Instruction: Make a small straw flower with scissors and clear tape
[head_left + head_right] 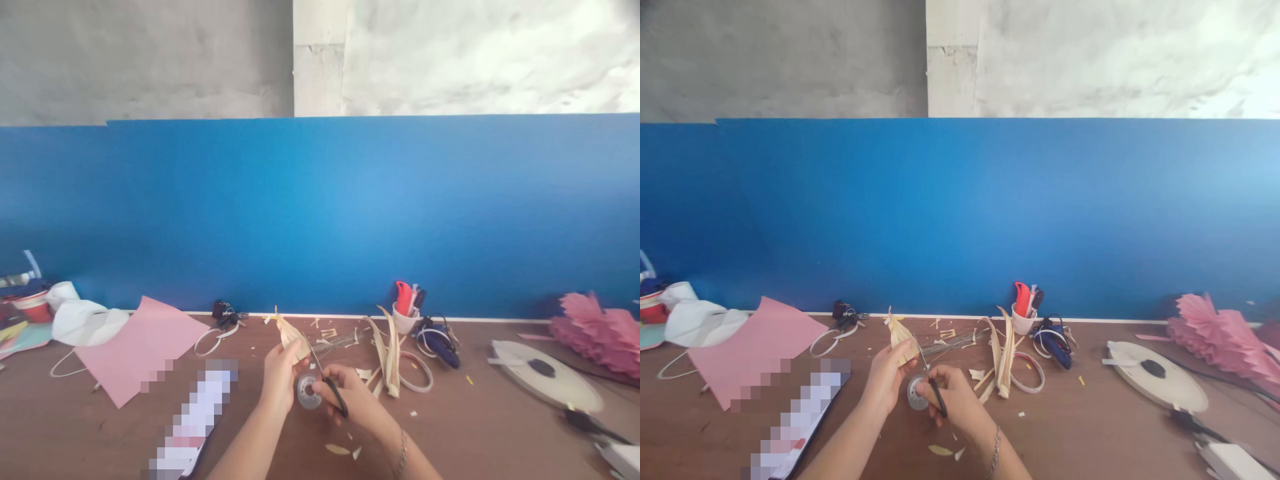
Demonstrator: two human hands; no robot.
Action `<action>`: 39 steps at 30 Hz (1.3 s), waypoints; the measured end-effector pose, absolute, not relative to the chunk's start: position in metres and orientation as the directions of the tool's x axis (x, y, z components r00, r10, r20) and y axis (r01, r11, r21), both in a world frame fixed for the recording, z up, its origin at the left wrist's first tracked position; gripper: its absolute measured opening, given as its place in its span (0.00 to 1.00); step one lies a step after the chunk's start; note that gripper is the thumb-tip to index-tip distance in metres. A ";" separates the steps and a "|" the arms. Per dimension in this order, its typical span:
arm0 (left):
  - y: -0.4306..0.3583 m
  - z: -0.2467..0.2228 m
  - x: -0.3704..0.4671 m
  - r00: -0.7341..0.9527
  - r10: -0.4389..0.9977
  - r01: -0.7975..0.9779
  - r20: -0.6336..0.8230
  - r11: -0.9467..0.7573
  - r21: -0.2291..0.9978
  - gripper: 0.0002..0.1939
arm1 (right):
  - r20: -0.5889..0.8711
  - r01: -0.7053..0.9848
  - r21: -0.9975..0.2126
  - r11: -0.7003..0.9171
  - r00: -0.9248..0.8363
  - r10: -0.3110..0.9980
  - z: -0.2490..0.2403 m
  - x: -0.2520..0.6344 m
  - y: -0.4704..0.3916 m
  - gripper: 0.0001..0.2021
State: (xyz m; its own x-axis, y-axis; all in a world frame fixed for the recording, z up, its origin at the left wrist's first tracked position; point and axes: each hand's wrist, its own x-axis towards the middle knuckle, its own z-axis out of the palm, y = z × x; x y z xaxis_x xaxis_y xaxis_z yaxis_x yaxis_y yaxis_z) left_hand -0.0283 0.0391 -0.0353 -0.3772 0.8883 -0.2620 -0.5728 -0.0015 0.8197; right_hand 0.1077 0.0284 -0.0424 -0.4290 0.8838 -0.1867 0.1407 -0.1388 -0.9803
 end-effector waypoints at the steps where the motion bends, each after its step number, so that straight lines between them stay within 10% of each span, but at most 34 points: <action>1: 0.039 -0.035 -0.029 -0.376 0.888 -0.572 -0.267 0.004 0.820 0.05 | -0.186 0.147 -0.980 -0.135 -0.431 0.883 -0.042 0.108 0.028 0.19; 39: 0.038 -0.029 -0.042 -0.234 0.949 -0.397 -0.212 0.106 0.912 0.08 | -0.200 0.156 -0.977 -0.148 -0.400 0.895 -0.038 0.110 0.027 0.14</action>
State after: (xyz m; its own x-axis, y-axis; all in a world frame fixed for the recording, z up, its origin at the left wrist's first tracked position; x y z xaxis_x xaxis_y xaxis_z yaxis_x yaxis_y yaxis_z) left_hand -0.0415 0.0381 -0.0291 -0.2341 0.9488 -0.2119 -0.3965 0.1058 0.9119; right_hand 0.1098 0.0268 -0.0376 -0.3999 0.8945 -0.1999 0.1563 -0.1483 -0.9765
